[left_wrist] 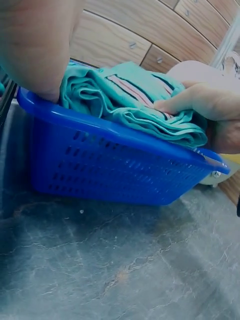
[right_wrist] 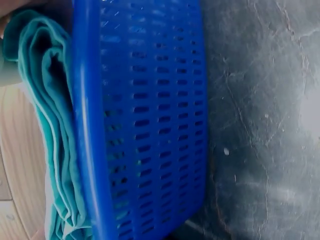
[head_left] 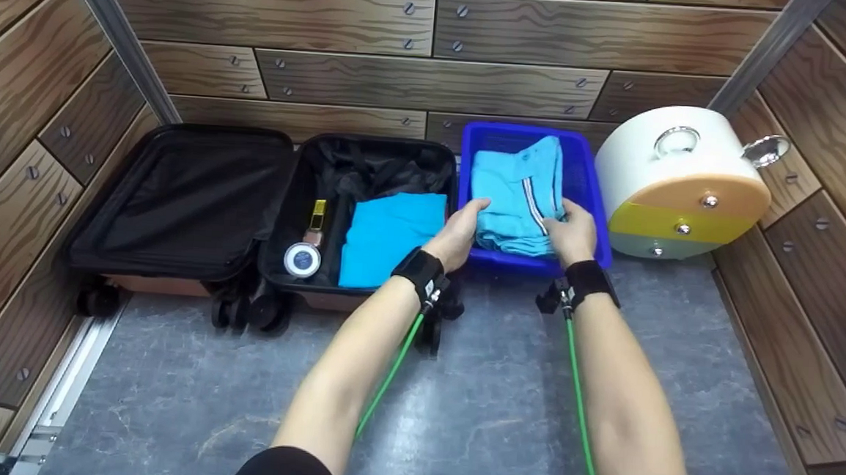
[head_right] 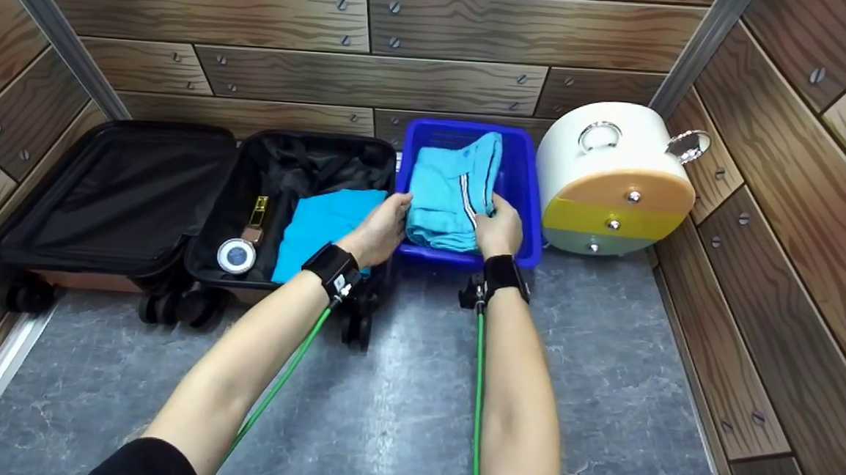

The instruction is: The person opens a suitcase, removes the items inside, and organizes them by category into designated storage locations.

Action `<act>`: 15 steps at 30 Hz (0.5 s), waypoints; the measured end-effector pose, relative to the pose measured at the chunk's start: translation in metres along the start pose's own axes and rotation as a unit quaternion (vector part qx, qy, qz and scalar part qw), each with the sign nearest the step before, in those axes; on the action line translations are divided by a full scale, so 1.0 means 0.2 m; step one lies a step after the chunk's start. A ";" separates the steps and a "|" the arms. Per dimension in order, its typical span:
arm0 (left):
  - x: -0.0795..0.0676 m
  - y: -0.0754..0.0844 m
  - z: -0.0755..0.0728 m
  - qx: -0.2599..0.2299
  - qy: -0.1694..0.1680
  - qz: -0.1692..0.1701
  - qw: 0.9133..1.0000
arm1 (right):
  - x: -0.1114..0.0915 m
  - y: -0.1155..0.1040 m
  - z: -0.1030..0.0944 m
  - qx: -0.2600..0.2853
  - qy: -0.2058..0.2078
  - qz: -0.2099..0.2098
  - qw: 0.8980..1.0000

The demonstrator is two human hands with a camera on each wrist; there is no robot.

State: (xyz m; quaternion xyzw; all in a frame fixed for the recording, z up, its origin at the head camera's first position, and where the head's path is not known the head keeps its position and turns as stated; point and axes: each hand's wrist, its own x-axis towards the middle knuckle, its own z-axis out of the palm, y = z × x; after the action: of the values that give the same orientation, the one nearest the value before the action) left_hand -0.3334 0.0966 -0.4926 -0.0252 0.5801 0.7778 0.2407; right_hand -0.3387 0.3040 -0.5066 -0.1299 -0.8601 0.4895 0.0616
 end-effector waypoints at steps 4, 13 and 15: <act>-0.01 0.00 0.01 0.021 0.003 -0.006 1.000 | 0.01 0.02 0.00 -0.019 -0.014 0.010 1.000; -0.03 -0.01 0.02 0.073 -0.003 0.002 0.997 | 0.02 0.00 -0.01 -0.071 -0.039 0.026 0.996; -0.04 0.00 0.02 0.080 -0.005 0.007 0.997 | 0.01 -0.02 -0.02 -0.076 -0.041 0.032 0.996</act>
State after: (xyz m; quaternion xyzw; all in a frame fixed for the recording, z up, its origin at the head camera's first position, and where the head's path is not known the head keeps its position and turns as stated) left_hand -0.3253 0.0969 -0.4898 0.0018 0.6398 0.7303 0.2392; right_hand -0.3412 0.3060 -0.5019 -0.1411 -0.8922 0.4289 0.0006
